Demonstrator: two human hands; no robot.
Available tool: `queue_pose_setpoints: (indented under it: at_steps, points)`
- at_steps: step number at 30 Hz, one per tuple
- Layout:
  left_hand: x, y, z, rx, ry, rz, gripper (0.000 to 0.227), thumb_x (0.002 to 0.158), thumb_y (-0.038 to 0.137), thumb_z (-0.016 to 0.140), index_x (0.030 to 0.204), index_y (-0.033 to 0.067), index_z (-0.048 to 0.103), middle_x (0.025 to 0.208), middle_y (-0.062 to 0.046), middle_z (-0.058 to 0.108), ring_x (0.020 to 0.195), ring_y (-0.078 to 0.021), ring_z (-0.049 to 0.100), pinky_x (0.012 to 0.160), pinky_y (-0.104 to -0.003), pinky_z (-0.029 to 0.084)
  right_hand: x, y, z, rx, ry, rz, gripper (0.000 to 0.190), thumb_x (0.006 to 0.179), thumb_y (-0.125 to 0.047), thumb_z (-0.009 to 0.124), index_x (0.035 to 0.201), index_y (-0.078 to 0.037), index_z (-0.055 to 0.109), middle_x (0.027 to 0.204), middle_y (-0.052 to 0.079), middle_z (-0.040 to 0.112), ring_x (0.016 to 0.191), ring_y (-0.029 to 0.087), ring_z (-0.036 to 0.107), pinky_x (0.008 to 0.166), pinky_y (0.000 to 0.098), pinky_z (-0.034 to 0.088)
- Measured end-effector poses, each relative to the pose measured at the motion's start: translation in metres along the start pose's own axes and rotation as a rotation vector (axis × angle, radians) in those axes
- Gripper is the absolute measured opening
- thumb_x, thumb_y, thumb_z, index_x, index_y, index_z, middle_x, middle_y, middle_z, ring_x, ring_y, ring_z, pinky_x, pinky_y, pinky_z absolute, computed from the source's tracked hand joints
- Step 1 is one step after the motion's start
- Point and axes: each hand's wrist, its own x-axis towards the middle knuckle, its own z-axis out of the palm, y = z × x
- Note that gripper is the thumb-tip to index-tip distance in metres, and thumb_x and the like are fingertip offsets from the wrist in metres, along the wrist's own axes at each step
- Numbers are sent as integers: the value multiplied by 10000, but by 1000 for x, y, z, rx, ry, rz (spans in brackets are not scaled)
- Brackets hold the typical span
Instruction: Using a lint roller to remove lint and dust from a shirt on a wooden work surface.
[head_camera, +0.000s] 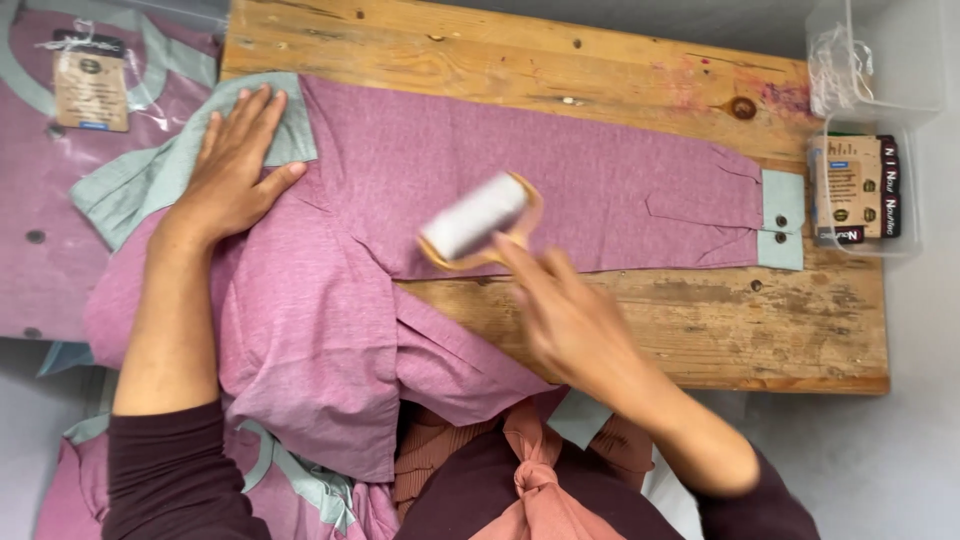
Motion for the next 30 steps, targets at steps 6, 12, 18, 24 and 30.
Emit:
queue_pose_setpoints:
  at_steps: [6, 12, 18, 24, 30]
  points:
    - [-1, -1, 2, -62, 35, -10, 859, 1019, 329, 523, 1624, 84, -35, 1731, -159, 30, 1598, -262, 2, 1273, -454, -39, 174, -27, 68, -25, 67, -98, 474, 1051, -111, 317, 1525, -125, 333, 1226, 328, 558, 563, 421, 651, 565, 613, 587]
    - [0, -7, 4, -132, 71, 56, 881, 1009, 246, 580, 1624, 88, -30, 1730, -181, 50, 1600, -309, 32, 1278, -472, -27, 175, -22, 69, 9, 217, -204, 375, 1065, -141, 400, 1430, -76, 451, 1033, 275, 639, 480, 304, 593, 417, 476, 539]
    - [0, -2, -1, -149, 61, 93, 812, 1015, 159, 541, 1628, 77, 16, 1726, -185, 73, 1596, -300, 19, 1272, -468, -33, 2, 17, 28, -121, 103, -217, 541, 1046, -26, 432, 1570, -131, 349, 1130, 161, 585, 391, 145, 427, 253, 254, 380]
    - [0, -6, 0, -155, 38, 99, 788, 1012, 161, 525, 1629, 68, 44, 1721, -183, 86, 1592, -291, 7, 1266, -469, -42, -39, 39, -32, -248, -133, -32, 497, 1008, -248, 445, 1500, -315, 440, 974, 41, 603, 360, 115, 452, 217, 251, 474]
    - [-1, -6, 1, -110, 41, 121, 748, 1013, 214, 496, 1634, 68, 106, 1716, -190, 96, 1589, -288, 23, 1263, -483, -35, 94, 61, 4, 11, -100, -439, 364, 1099, -239, 465, 1433, -346, 566, 940, 24, 618, 586, 118, 450, 437, 237, 377]
